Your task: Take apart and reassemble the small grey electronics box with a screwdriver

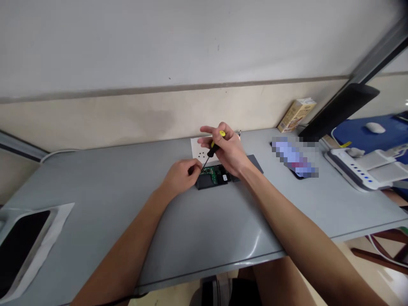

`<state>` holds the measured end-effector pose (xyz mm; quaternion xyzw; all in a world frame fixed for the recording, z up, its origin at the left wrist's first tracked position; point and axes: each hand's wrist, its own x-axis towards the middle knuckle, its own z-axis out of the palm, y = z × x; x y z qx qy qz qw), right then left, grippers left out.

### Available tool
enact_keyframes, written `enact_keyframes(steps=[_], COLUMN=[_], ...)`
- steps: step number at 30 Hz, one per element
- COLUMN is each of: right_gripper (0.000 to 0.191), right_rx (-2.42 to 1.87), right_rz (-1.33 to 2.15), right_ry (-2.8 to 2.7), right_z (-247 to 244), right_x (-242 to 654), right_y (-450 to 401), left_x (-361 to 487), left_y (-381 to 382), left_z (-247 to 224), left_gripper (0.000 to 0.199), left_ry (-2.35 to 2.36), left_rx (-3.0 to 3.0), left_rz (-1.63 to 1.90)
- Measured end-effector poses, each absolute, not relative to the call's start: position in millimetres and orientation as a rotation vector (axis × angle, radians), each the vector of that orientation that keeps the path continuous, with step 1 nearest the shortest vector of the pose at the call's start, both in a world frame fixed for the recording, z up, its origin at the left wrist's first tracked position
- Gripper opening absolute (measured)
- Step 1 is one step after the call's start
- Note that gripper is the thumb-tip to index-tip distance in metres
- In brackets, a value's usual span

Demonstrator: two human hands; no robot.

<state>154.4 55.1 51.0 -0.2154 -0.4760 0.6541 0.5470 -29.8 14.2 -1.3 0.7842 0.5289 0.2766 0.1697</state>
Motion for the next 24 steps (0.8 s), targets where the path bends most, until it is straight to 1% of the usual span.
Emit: enact_keyframes(steps=[3, 6, 9, 14, 16, 21, 24], right_gripper=[0.052, 0.049, 0.05, 0.042, 0.043, 0.051, 0.05], right_rx=[-0.595, -0.61, -0.596, -0.519, -0.499, -0.613, -0.658], right_rz=[1.432, 1.373, 1.423, 1.523, 1.522, 1.324, 1.261], right_ry=[-1.172, -1.151, -1.121, -1.113, -1.146, -1.296, -1.304], right_z=[51, 51, 53, 52, 50, 45, 45], right_x=[152, 151, 152, 154, 155, 159, 161], right_y=[54, 56, 58, 56, 56, 60, 63], left_x=[-30, -30, -31, -30, -30, -29, -29], left_y=[15, 16, 16, 14, 14, 15, 15], left_z=[-2, -3, -4, -2, -2, -2, -1], left_gripper=[0.02, 0.021, 0.021, 0.02, 0.02, 0.021, 0.022], left_ry=[1.522, 1.531, 1.526, 1.506, 1.497, 1.512, 1.529], left_rx=[2.237, 2.238, 2.242, 2.234, 2.239, 2.233, 2.227], left_rz=[0.775, 0.775, 0.776, 0.785, 0.783, 0.771, 0.747])
